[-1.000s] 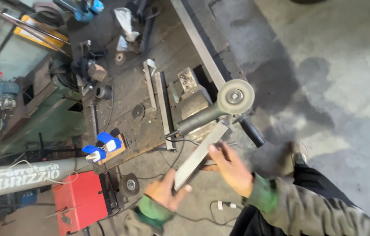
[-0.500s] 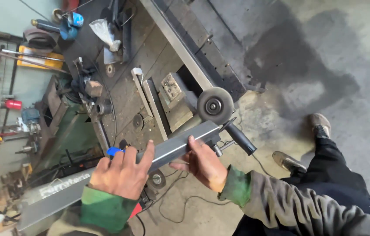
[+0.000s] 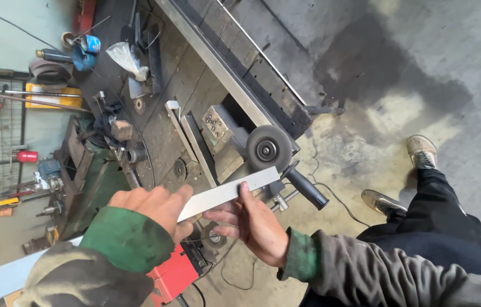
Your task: Grinding the edges of metal tubes using an angle grinder.
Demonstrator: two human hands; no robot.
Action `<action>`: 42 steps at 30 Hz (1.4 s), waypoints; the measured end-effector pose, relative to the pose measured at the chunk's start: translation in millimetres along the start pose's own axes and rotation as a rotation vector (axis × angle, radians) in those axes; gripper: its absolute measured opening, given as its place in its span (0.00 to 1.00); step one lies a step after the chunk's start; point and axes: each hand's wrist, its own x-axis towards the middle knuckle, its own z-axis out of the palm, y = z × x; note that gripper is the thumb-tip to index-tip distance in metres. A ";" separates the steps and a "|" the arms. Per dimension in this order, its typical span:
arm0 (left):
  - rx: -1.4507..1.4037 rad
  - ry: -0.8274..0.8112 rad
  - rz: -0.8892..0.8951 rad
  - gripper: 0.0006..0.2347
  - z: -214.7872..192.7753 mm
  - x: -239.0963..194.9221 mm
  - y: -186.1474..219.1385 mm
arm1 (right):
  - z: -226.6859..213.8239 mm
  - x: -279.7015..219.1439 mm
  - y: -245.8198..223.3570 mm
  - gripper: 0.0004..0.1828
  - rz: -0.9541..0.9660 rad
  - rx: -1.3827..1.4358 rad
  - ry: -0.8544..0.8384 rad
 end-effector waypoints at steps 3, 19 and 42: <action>0.092 0.086 0.057 0.24 -8.9 4.0 8.5 | -0.4 1.6 1.3 0.39 -0.033 0.010 -0.002; 0.141 -0.029 -0.009 0.08 -44.5 11.7 37.6 | -9.2 9.1 10.1 0.44 -0.029 0.082 -0.099; -1.725 0.321 0.973 0.11 236.7 7.2 110.0 | -21.8 -70.0 33.2 0.28 -0.368 -0.473 -0.757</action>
